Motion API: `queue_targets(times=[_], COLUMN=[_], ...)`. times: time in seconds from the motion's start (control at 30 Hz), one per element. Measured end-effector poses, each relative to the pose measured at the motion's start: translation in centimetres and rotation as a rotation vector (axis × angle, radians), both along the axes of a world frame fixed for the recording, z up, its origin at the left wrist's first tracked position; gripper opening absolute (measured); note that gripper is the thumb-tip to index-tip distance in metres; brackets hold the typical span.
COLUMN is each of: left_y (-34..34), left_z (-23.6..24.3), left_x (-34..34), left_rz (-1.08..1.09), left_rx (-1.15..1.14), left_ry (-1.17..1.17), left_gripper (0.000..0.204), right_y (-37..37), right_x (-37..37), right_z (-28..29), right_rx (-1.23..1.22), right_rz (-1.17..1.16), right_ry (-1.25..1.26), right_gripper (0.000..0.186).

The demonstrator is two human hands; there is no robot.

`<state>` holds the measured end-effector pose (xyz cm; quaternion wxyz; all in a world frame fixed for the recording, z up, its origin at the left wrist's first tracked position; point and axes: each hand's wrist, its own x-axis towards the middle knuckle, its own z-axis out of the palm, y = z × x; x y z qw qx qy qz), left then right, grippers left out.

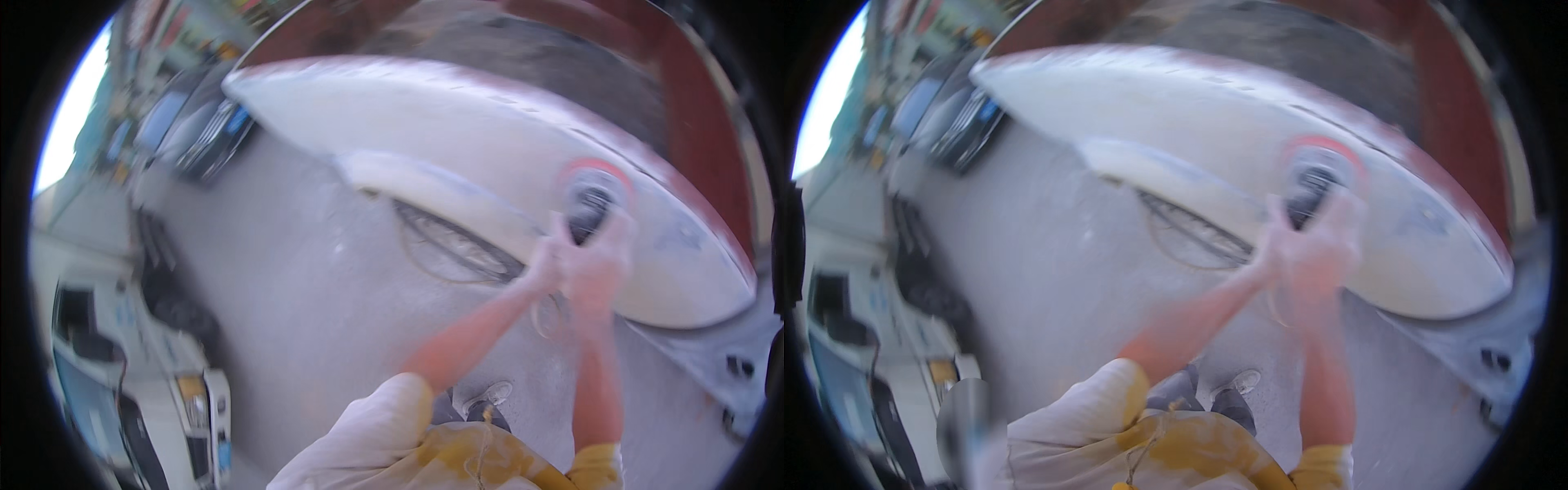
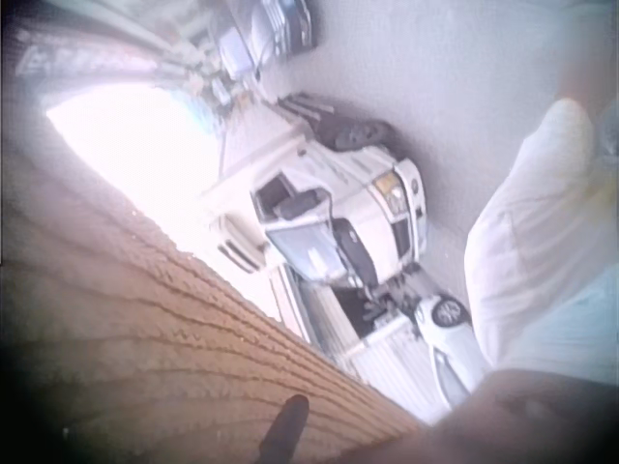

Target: The person uses a handheld orbital sander to smooth a white car fender. They move the sander across the curved surface, occasionally pausing to wipe the area with their gloved hand to check the finish.

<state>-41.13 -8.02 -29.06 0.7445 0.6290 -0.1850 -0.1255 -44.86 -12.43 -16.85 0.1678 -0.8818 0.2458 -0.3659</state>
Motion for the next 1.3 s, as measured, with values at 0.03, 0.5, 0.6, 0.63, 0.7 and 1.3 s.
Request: queue_targets(times=[0.03, 0.5, 0.6, 0.63, 0.7, 1.3], left_y=[-0.7, -11.9, -11.5, -11.2, -10.9, -20.4], left_z=[-0.2, -9.3, -9.5, -9.1, -8.2, -20.6], left_x=[-0.8, -7.3, -6.5, -6.2, -5.5, -4.9], left_rz=[-0.004, -0.201, -0.182, -0.167, -0.103, -0.225], left_rx=[-0.001, -0.016, -0.17, -0.224, -0.257, -0.422], left_ry=[-0.06, -0.225, -0.094, -0.077, -0.07, -0.224], left_gripper=[0.046, 0.044, 0.043, 0.043, 0.038, 0.038], right_y=[-1.5, -12.6, -11.9, -11.5, -10.8, -18.5], right_x=[-1.1, -9.4, -8.0, -7.5, -6.6, -8.9], right_z=[0.0, -11.0, -11.4, -11.1, -10.1, -22.1], right_rx=[-0.106, 0.029, -0.057, -0.052, -0.112, 0.119], right_rz=[0.018, -0.22, -0.155, -0.115, -0.007, 0.352], right_ry=[-0.016, -0.046, -0.046, -0.055, -0.097, -0.492], right_gripper=[0.068, 0.066, 0.067, 0.068, 0.068, 0.039])
